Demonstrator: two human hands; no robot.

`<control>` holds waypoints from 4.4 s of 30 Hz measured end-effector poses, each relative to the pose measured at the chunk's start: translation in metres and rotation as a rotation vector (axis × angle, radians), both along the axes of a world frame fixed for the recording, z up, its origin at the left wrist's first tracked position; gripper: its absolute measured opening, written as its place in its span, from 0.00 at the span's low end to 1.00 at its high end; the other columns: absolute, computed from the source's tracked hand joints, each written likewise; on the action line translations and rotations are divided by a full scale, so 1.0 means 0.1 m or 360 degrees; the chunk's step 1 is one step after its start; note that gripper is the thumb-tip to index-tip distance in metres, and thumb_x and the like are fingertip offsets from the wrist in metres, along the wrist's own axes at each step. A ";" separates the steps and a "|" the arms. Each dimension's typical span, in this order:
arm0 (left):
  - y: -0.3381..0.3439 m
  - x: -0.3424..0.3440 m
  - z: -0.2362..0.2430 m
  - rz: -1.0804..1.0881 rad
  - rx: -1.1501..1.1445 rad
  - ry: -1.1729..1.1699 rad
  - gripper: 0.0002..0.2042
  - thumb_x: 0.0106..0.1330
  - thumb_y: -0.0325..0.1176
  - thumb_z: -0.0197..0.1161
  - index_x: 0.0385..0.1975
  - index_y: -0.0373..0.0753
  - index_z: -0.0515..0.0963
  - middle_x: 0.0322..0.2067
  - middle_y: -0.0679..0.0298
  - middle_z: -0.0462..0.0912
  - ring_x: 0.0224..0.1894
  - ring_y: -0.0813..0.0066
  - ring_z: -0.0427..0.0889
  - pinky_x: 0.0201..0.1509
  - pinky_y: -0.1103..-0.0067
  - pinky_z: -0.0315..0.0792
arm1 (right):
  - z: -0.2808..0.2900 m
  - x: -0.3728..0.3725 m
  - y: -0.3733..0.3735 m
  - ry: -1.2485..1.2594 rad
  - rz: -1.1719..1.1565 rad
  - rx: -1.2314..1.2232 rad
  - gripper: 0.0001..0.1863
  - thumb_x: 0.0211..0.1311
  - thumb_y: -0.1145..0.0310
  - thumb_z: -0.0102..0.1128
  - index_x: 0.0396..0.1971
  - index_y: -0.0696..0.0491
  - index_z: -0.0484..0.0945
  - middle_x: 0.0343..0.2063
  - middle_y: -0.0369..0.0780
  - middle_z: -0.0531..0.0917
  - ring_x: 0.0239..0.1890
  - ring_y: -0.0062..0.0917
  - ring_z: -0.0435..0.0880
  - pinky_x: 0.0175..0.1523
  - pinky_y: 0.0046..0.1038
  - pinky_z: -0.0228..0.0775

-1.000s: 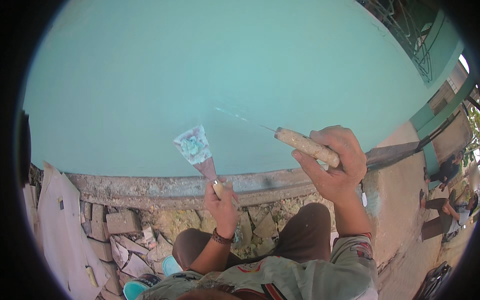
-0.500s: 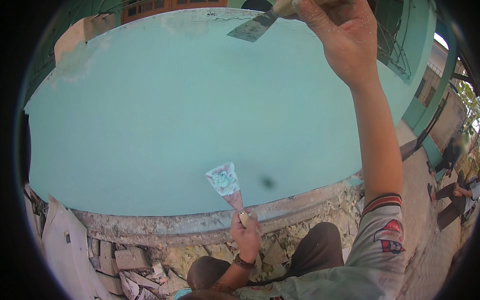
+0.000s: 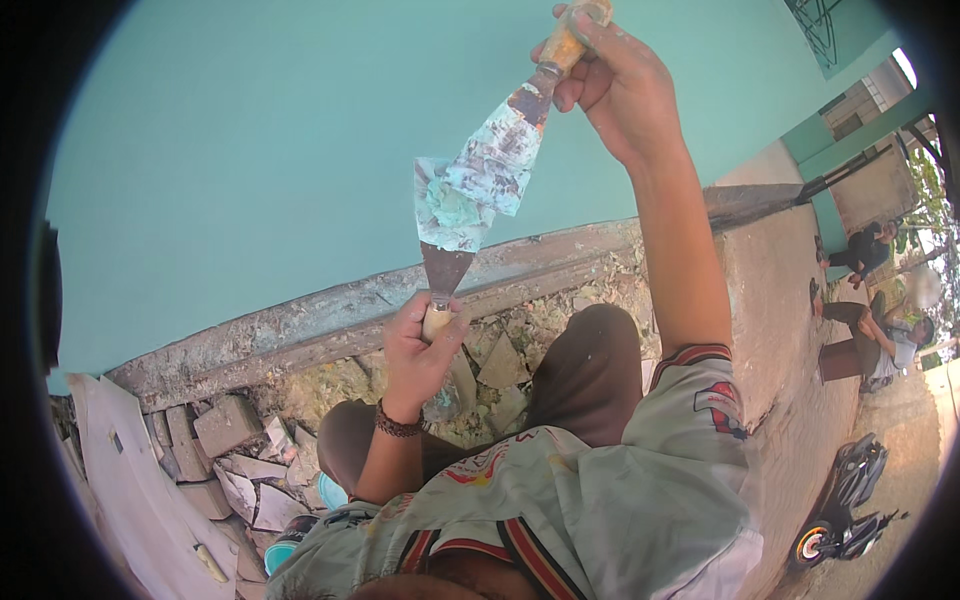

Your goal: The person scoops light blue plaster from a bucket using a small trowel and applies it to a wall with a larger trowel. They repeatedly transfer material between tools and smooth the surface on the wall.

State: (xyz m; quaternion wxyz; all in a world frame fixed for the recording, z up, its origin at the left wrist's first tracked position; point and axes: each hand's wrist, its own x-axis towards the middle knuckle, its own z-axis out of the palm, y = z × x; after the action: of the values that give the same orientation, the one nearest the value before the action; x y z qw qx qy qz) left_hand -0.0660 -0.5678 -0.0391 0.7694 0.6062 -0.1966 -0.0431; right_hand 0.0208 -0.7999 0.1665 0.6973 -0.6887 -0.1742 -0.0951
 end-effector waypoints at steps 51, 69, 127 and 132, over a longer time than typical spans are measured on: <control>-0.29 -0.08 -0.01 0.0244 0.0118 -0.0133 0.09 0.57 0.23 0.63 0.37 0.34 0.77 0.18 0.71 0.74 0.20 0.90 0.67 0.23 0.87 0.64 | -0.68 -1.55 0.22 -0.1590 -0.0190 -0.1196 0.17 0.55 0.72 0.58 0.42 0.53 0.62 0.47 0.60 0.74 0.48 0.58 0.77 0.43 0.49 0.78; -0.34 -0.18 -0.01 0.0618 0.0360 -0.0651 0.10 0.55 0.24 0.64 0.38 0.34 0.77 0.19 0.63 0.75 0.19 0.81 0.68 0.23 0.83 0.66 | -0.70 -1.57 0.41 -0.1667 -0.0282 -0.1118 0.14 0.59 0.68 0.55 0.42 0.52 0.62 0.47 0.59 0.74 0.48 0.56 0.76 0.46 0.46 0.79; -0.16 0.11 -0.18 0.0256 -0.0202 0.0137 0.03 0.60 0.23 0.62 0.31 0.36 0.75 0.20 0.72 0.74 0.19 0.89 0.72 0.21 0.88 0.63 | 2.46 0.02 1.25 -0.1570 -0.0525 -0.1257 0.12 0.63 0.74 0.56 0.46 0.59 0.69 0.38 0.42 0.79 0.41 0.29 0.82 0.47 0.32 0.80; -0.21 0.10 -0.13 0.0202 -0.0256 0.0174 0.03 0.59 0.23 0.62 0.31 0.36 0.75 0.20 0.73 0.74 0.20 0.89 0.72 0.21 0.88 0.63 | 2.50 -0.09 1.14 -0.1827 -0.0438 -0.1229 0.10 0.63 0.74 0.57 0.43 0.58 0.70 0.35 0.39 0.79 0.40 0.26 0.82 0.46 0.31 0.80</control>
State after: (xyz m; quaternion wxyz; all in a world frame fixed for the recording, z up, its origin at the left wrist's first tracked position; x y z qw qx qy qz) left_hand -0.0564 -0.5890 -0.0524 0.8263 0.5505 -0.1185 -0.0114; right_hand 0.0115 -0.6861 0.4164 0.1826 -0.7438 -0.4470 -0.4621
